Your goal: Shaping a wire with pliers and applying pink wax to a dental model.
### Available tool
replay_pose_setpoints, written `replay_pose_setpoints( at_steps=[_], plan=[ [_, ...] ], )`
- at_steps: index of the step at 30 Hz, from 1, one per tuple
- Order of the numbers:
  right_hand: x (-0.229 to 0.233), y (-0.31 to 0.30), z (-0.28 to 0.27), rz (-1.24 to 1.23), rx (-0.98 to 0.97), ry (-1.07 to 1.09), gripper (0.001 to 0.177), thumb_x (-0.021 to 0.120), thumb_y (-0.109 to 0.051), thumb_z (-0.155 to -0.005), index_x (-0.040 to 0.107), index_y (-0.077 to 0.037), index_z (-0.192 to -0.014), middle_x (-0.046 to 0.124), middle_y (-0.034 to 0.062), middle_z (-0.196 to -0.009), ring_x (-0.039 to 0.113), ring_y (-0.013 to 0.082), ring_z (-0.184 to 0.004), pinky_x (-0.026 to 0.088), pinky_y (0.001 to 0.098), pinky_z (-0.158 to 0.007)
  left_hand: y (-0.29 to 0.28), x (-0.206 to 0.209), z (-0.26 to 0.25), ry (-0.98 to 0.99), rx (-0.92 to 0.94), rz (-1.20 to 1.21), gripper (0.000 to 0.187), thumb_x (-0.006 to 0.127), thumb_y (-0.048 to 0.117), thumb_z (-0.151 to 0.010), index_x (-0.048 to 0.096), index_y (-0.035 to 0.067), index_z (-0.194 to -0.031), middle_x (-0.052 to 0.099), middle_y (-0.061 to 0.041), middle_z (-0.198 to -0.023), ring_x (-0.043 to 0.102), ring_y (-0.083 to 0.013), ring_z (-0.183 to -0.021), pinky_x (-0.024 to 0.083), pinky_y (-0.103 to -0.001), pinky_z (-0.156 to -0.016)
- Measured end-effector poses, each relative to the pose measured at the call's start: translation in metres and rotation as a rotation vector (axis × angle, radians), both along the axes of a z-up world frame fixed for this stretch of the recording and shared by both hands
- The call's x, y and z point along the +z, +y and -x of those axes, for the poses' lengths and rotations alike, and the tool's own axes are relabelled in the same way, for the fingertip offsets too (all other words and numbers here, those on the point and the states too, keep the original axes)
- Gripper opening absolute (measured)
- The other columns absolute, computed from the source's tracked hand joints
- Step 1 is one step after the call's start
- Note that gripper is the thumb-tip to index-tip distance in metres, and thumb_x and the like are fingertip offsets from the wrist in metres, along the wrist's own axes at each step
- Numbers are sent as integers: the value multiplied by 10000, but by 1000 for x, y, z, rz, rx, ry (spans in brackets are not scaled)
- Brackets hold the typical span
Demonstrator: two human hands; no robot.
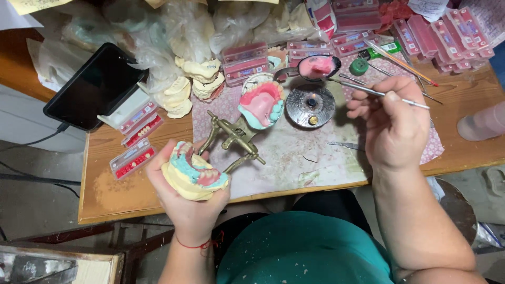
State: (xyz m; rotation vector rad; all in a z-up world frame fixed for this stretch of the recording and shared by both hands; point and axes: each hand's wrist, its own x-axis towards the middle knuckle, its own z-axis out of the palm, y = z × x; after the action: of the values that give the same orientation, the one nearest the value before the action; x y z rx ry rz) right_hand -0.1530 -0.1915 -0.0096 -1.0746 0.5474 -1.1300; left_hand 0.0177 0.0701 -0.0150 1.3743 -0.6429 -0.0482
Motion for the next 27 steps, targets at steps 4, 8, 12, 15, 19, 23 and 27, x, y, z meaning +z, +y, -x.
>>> replay_pose_setpoints(
  at_steps=[4, 8, 12, 15, 19, 23, 27],
  plan=[
    [4, -3, -6, 5, -9, 75, 188, 523, -163, -948, 580, -62, -1095, 690, 200, -946, 719, 265, -788, 625, 293, -712, -10, -9, -1, -48, -26, 34, 875, 777, 4, -692, 320, 10, -1437, 538, -228, -1306, 659, -298, -1234, 558, -390, -1106],
    [-2, -3, -8, 60, -10, 85, 163, 549, -134, -972, 584, -60, -1114, 693, 183, -966, 726, 247, -852, 634, 284, -764, -15, -18, -3, -69, -82, 86, 885, 769, -9, -691, 302, 15, -1443, 550, -287, -1319, 640, -330, -1272, 544, -398, -1107],
    [-2, -1, -11, 84, -12, 101, 150, 546, -126, -987, 577, -54, -1114, 697, 174, -990, 724, 232, -851, 636, 271, -785, -17, -22, -4, -46, -81, 76, 908, 790, -7, -678, 307, 6, -1447, 572, -285, -1327, 645, -318, -1273, 536, -394, -1129],
    [-3, -2, -12, 59, 14, 81, 155, 548, -119, -985, 584, -49, -1118, 698, 182, -990, 725, 241, -852, 637, 276, -795, -17, -21, -6, -103, -71, 45, 894, 809, -6, -685, 319, 6, -1432, 634, -327, -1290, 678, -269, -1111, 533, -326, -1012],
    [-2, -5, -14, 2, 13, 71, 180, 538, -136, -966, 589, -49, -1116, 700, 189, -968, 739, 270, -846, 648, 308, -778, -16, -22, -7, -81, -81, 58, 884, 779, -9, -681, 314, 3, -1432, 623, -322, -1279, 667, -295, -1167, 528, -347, -1061],
    [0, -5, -14, -56, 37, 28, 197, 549, -149, -957, 605, -40, -1112, 720, 215, -973, 752, 294, -828, 666, 332, -765, -15, -18, -7, -101, -81, 30, 875, 789, 7, -693, 321, -5, -1433, 636, -321, -1263, 678, -292, -1135, 540, -347, -1026],
    [-7, -9, -11, -119, 84, -72, 215, 582, -152, -969, 601, -6, -1126, 721, 251, -986, 754, 344, -834, 676, 373, -757, -14, -18, -8, -92, -78, 19, 870, 791, -8, -685, 335, 2, -1426, 652, -312, -1257, 685, -286, -1121, 540, -341, -1017]
  ],
)
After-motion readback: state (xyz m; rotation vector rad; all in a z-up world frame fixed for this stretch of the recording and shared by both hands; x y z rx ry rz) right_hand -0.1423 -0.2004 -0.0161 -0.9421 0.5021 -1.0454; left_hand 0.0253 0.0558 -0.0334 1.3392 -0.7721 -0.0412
